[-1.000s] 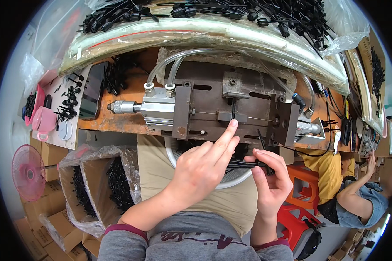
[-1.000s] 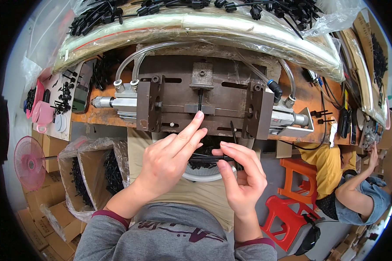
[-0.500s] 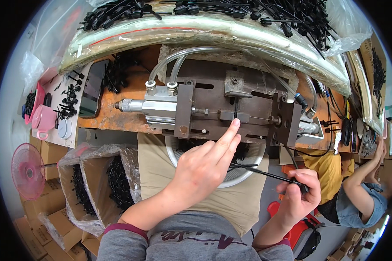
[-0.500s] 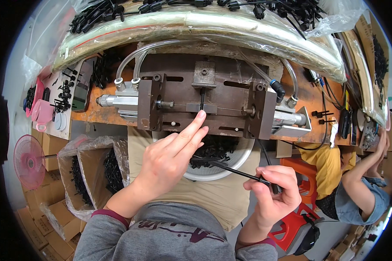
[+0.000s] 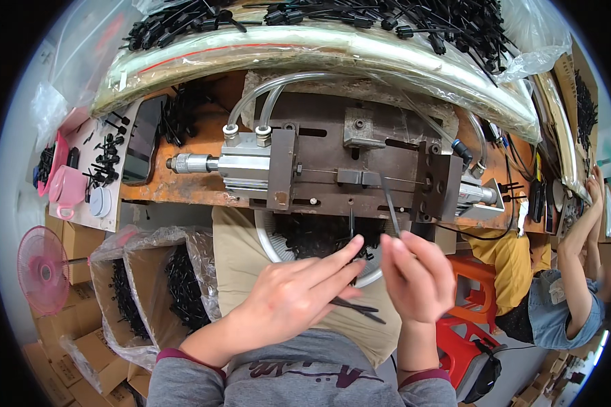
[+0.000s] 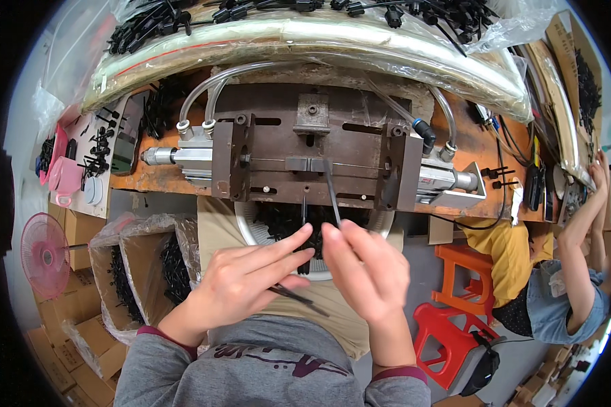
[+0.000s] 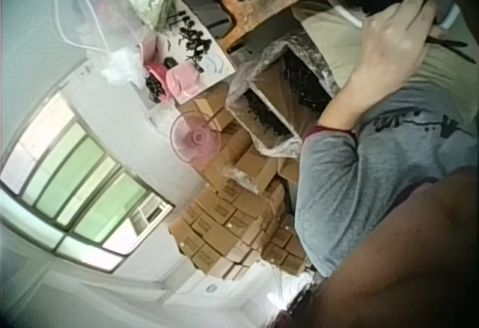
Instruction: Assembling black plastic components using a pneumatic jig.
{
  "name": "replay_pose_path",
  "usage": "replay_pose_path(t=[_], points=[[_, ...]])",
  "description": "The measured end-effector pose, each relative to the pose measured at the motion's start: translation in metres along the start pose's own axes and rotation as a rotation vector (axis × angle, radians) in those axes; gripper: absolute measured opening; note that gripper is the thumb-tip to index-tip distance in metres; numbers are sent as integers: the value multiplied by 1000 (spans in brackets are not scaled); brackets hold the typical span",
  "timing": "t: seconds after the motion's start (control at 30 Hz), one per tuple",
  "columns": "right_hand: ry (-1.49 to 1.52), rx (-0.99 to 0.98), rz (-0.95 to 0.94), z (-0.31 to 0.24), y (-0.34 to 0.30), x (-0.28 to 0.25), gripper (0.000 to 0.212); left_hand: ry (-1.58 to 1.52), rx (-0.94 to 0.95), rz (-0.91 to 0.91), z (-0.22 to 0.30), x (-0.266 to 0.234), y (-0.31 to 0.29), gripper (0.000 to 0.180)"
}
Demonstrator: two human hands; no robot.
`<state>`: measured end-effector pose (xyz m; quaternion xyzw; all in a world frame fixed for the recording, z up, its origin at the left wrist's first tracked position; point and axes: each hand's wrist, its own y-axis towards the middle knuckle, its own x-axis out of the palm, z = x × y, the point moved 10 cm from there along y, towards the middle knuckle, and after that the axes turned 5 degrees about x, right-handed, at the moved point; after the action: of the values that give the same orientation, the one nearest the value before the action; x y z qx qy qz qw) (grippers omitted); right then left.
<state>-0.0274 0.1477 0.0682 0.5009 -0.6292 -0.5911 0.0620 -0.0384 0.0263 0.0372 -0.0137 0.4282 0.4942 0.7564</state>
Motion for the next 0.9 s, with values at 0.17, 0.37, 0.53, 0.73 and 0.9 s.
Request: replay_pose_path(t=[0.17, 0.37, 0.53, 0.73, 0.9], points=[[-44, -111, -71, -2, -11, 48, 14, -164, -110, 155, -11, -23, -13, 29], [-197, -71, -134, -9, -10, 65, 10, -361, -119, 167, -15, -23, -13, 37], [-224, -43, -196, -11, -6, 71, 12, -491, -237, 140, -23, -20, -16, 22], [-162, -5, -199, -3, 0, 69, 19, -738, -376, 156, -40, -15, -26, 16], [-145, -10, -210, -3, 1, 69, 22, -1161, -487, 185, -47, 4, -38, 25]])
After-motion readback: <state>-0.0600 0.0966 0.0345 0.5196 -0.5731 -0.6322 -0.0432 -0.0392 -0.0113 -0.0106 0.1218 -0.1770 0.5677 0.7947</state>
